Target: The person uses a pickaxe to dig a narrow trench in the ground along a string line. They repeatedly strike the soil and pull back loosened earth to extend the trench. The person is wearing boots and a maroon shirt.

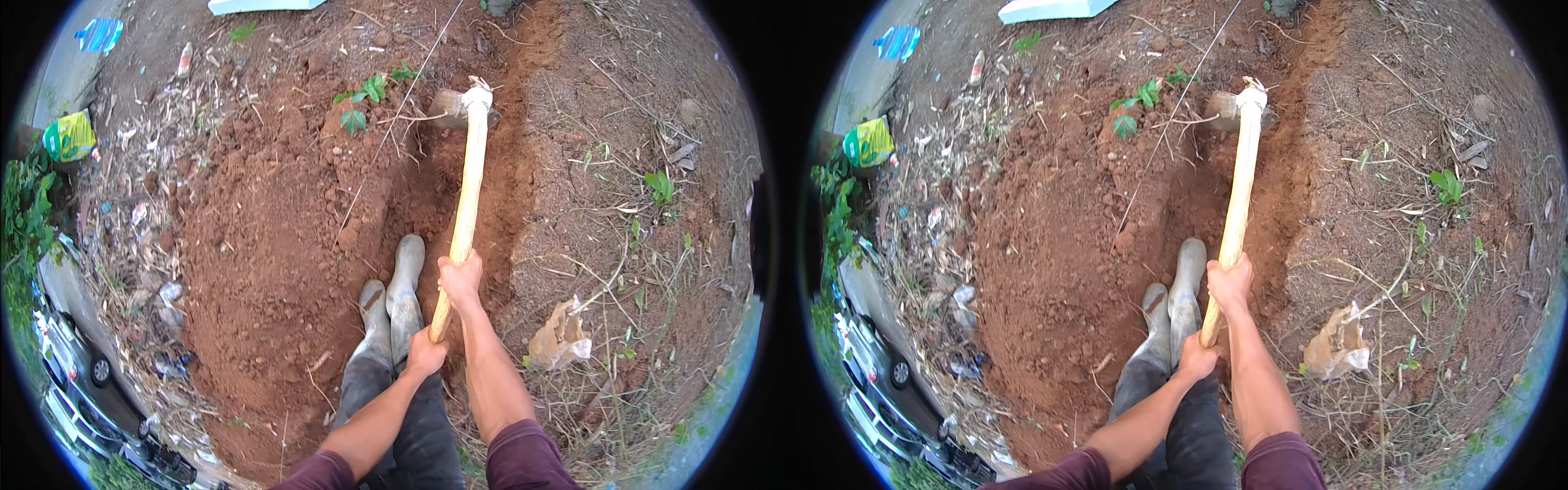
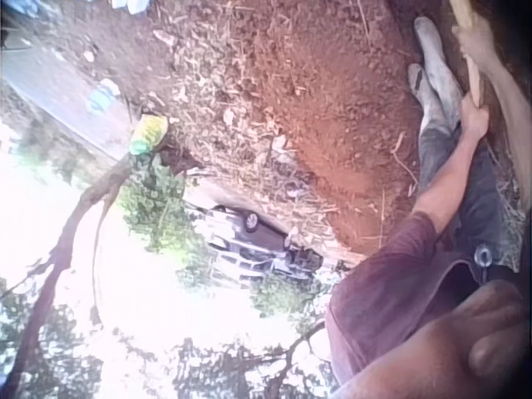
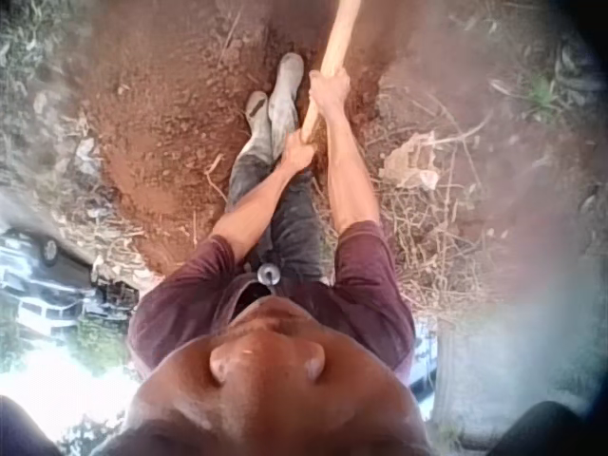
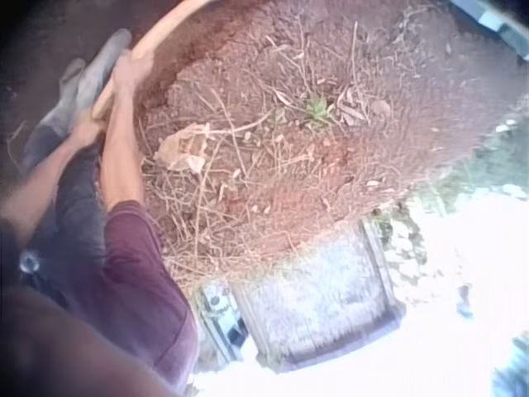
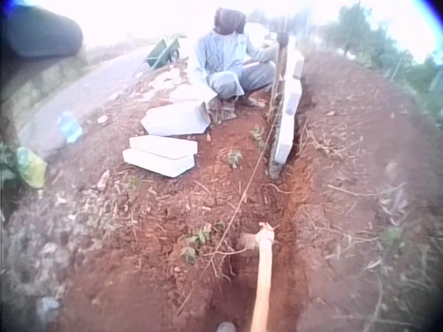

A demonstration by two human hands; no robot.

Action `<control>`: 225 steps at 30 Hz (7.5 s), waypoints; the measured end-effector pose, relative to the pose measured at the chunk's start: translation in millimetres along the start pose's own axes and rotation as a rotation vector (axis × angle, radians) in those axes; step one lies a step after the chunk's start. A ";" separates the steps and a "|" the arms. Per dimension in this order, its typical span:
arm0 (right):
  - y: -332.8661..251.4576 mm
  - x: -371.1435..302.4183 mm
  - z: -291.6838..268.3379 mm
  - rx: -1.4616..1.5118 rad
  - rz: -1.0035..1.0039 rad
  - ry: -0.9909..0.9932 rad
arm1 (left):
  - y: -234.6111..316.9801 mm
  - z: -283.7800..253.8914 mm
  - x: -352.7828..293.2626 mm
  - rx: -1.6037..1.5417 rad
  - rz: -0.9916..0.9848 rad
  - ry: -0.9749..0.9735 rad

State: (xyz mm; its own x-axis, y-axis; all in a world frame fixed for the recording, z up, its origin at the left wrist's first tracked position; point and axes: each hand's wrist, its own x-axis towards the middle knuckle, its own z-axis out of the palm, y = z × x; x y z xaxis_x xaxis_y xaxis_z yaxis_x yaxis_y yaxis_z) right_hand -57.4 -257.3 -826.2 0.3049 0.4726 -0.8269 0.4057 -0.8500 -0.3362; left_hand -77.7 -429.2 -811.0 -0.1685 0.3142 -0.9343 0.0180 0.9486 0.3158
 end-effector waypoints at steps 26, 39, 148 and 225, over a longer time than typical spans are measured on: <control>-43.0 -100.4 -46.1 0.247 -0.318 0.133 | 16.3 -22.3 -53.1 -0.003 0.423 0.009; 70.0 32.1 19.3 -0.186 -0.126 0.136 | -46.6 3.2 -13.1 -0.047 -0.055 -0.133; -94.5 40.2 -28.4 0.251 -0.173 0.057 | 85.7 -10.0 11.6 0.212 0.236 0.080; -342.7 51.8 -110.6 0.575 -0.897 0.312 | 398.9 -52.8 136.6 -0.020 0.998 0.292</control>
State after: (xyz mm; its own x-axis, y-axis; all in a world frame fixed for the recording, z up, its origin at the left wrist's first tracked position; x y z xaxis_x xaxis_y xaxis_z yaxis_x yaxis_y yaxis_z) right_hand -85.3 84.2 -704.0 0.3369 0.9398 -0.0565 0.1526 -0.1137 -0.9817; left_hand -145.6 -9.8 -803.9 -0.3182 0.9325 -0.1709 0.2648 0.2606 0.9284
